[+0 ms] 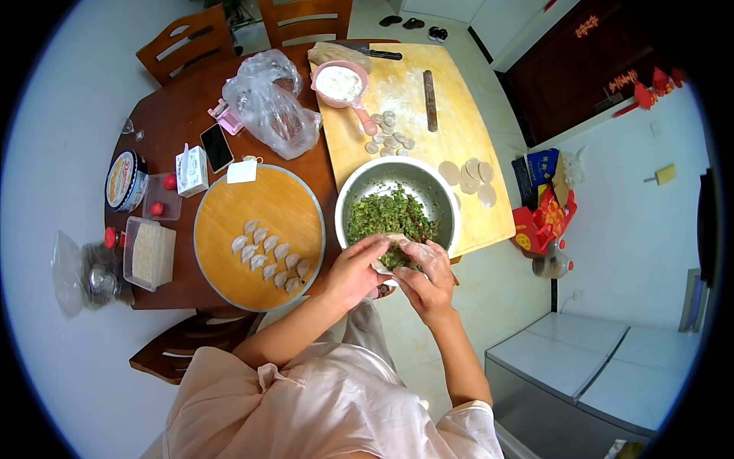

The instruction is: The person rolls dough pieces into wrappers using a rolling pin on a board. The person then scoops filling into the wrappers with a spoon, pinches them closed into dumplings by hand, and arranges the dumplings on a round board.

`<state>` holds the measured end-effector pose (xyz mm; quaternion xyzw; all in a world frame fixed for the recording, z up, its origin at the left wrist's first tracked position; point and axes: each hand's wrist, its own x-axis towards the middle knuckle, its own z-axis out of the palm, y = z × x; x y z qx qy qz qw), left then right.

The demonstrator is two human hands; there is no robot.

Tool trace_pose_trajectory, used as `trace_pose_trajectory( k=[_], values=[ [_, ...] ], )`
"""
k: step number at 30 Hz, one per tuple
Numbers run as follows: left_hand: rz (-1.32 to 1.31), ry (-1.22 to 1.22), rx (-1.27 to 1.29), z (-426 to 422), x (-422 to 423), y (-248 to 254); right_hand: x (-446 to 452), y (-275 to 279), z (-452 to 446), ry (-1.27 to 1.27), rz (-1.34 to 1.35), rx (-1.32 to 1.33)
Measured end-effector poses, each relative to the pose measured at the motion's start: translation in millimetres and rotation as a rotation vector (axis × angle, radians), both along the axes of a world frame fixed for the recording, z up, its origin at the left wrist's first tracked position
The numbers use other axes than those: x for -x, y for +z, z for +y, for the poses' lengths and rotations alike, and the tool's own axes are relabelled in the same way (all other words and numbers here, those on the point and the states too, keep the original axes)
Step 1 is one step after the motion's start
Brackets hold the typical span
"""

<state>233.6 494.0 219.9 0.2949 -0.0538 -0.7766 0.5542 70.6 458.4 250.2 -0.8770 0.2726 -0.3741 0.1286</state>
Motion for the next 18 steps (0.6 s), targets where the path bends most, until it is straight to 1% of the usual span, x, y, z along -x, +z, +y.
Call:
trace_pose_trajectory(
  k=[3, 4, 8, 11, 14, 18],
  values=[
    [-0.138, -0.041, 0.114, 3.7, -4.3, 17.4, -5.3, 14.7, 0.1, 0.001, -0.051, -0.047],
    [-0.222, -0.029, 0.121, 5.3, -3.7, 26.3, -6.9, 18.2, 0.3, -0.004, -0.074, -0.056],
    [-0.477, -0.037, 0.264, 12.1, 0.2, 33.2, -12.9, 28.7, 3.5, -0.048, -0.168, -0.058],
    [-0.562, -0.052, 0.339, 17.2, -2.9, 46.8, -14.0, 29.4, 7.6, -0.106, -0.227, -0.046],
    [-0.571, 0.058, 0.596, 19.6, 3.8, 50.8, -11.0, 31.1, 10.2, -0.163, -0.247, -0.040],
    [-0.717, 0.037, 0.653, 16.6, 4.6, 41.3, -10.3, 35.3, 10.8, -0.214, -0.251, -0.043]
  ],
)
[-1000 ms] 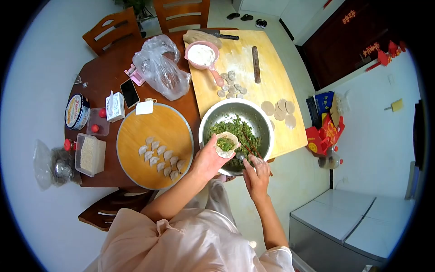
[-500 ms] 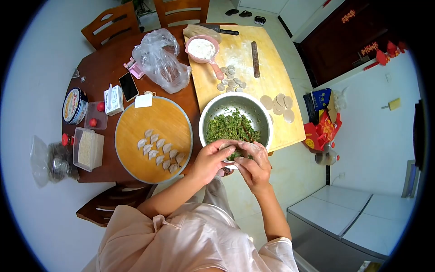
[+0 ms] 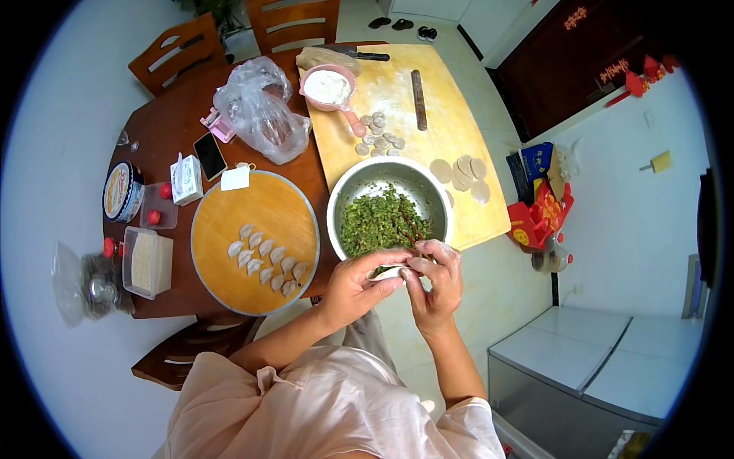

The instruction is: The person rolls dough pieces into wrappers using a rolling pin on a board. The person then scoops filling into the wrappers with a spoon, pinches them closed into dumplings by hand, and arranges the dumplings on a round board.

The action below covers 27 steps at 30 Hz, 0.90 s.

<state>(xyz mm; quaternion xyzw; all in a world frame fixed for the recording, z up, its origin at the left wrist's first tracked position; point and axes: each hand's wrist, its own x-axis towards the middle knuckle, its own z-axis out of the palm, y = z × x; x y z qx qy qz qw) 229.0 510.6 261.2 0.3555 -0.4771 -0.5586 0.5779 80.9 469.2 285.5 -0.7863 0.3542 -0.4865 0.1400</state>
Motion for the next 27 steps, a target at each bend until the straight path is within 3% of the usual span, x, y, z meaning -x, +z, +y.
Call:
trace_pose_trajectory(
  k=[5, 8, 11, 16, 23, 27],
  values=[
    [-0.034, -0.031, -0.005, -3.0, 2.8, 3.5, 10.1, 7.8, -5.5, 0.050, 0.091, 0.051],
    [0.134, -0.082, -0.120, -8.2, 6.4, 12.4, 12.8, 15.6, -8.7, 0.074, 0.118, 0.028],
    [0.090, -0.155, -0.080, -15.4, 7.6, 7.8, 17.1, 18.7, -12.2, 0.085, 0.094, -0.013],
    [0.233, -0.164, -0.135, -24.9, 18.3, -8.4, 32.6, 16.5, -22.3, 0.147, 0.134, -0.064],
    [0.431, -0.202, -0.316, -42.1, 18.4, -4.9, 58.4, 17.3, -28.9, 0.180, -0.090, -0.131],
    [0.502, -0.240, -0.295, -50.5, 23.7, -2.5, 65.4, 18.0, -35.1, 0.268, -0.007, -0.194]
  ],
)
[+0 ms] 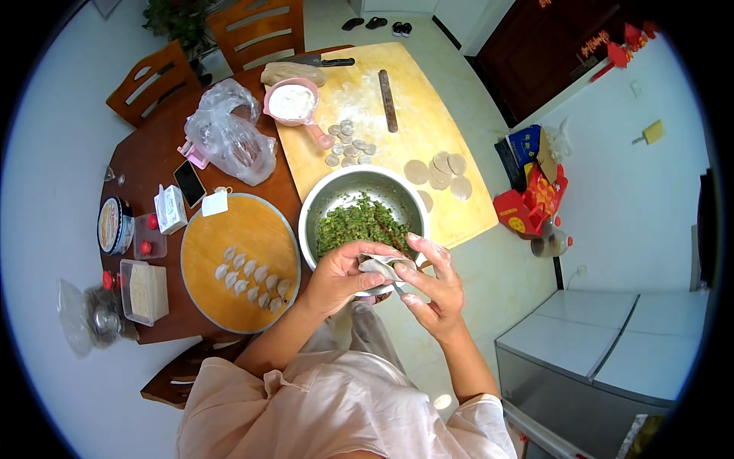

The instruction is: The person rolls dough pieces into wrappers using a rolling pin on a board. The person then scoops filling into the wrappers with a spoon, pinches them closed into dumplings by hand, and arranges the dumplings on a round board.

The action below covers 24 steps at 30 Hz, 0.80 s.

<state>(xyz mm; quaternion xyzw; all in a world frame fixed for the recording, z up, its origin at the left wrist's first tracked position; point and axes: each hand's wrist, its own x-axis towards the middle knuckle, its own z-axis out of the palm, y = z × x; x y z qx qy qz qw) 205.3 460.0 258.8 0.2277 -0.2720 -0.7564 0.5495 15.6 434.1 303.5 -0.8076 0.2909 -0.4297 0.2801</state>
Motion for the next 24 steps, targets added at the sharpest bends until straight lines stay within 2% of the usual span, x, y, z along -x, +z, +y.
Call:
trace_pose_trajectory(
  k=[4, 6, 8, 9, 12, 18, 24],
  values=[
    [-0.021, -0.105, 0.022, -8.3, 0.4, -1.5, -3.7, -0.6, -8.3, 0.072, -0.332, -0.148],
    [-0.041, -0.168, 0.130, -10.9, 1.8, -2.0, -2.6, 7.2, -22.9, 0.275, -0.110, -0.260],
    [-0.083, -0.188, 0.220, -12.9, 3.3, -8.4, -6.0, 9.9, -30.7, 0.371, -0.015, -0.293],
    [-0.078, -0.214, 0.214, -14.4, 2.2, -8.8, -6.7, 10.6, -33.9, 0.384, 0.016, -0.211],
    [-0.031, -0.123, 0.278, -17.4, 6.0, -4.5, -7.6, 13.6, -36.9, 0.354, 0.086, -0.166],
    [0.015, -0.161, 0.206, -20.5, -0.1, -2.3, -14.9, 18.9, -41.7, 0.301, 0.105, -0.091],
    [0.007, -0.152, 0.186, -23.0, -6.1, -0.6, -16.5, 11.8, -42.9, 0.224, 0.232, 0.154]
  ],
)
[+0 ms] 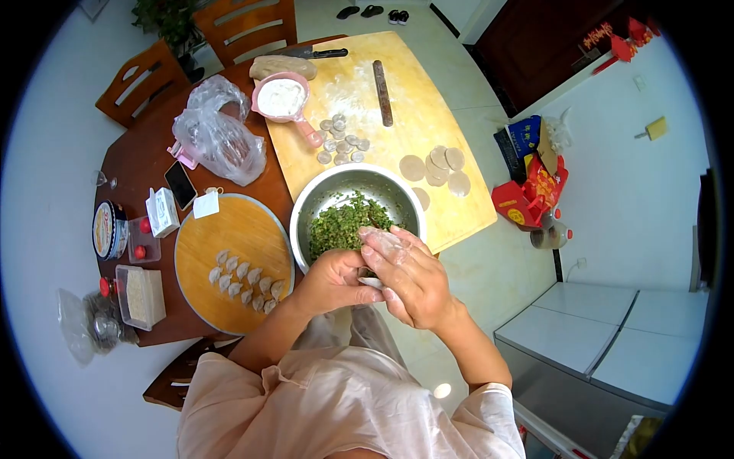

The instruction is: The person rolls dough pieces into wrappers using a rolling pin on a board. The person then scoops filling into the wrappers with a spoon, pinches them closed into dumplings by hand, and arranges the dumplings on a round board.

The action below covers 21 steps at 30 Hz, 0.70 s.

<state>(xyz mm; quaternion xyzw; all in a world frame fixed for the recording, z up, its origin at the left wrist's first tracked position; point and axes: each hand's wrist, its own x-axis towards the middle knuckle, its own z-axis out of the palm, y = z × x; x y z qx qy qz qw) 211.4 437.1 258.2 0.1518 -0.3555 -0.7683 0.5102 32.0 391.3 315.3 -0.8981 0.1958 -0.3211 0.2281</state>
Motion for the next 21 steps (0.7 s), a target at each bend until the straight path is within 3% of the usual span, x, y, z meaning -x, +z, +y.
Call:
trace_pose_trajectory(
  k=[3, 6, 12, 13, 16, 21],
  values=[
    [0.013, 0.002, 0.029, -2.9, -5.4, -2.2, -4.5, 5.8, -2.5, -0.001, 0.040, -0.015],
    [-0.106, -0.055, 0.004, -4.0, -12.1, 11.7, -15.0, 7.6, 0.1, -0.040, -0.112, -0.140],
    [-0.012, -0.077, 0.012, 1.6, -17.1, 11.0, -18.1, 4.8, -1.0, 0.026, -0.093, -0.071],
    [-0.048, 0.025, 0.177, -2.0, -10.7, 9.9, -19.7, 5.6, 1.6, 0.039, -0.117, -0.096],
    [-0.258, 0.264, 0.355, 8.7, 1.2, 14.4, -31.7, 4.9, 12.2, 0.011, -0.399, -0.344],
    [-0.643, 0.417, 0.647, 7.2, -5.6, 49.9, -38.1, -0.5, 19.6, -0.014, -0.462, -0.251]
  ],
)
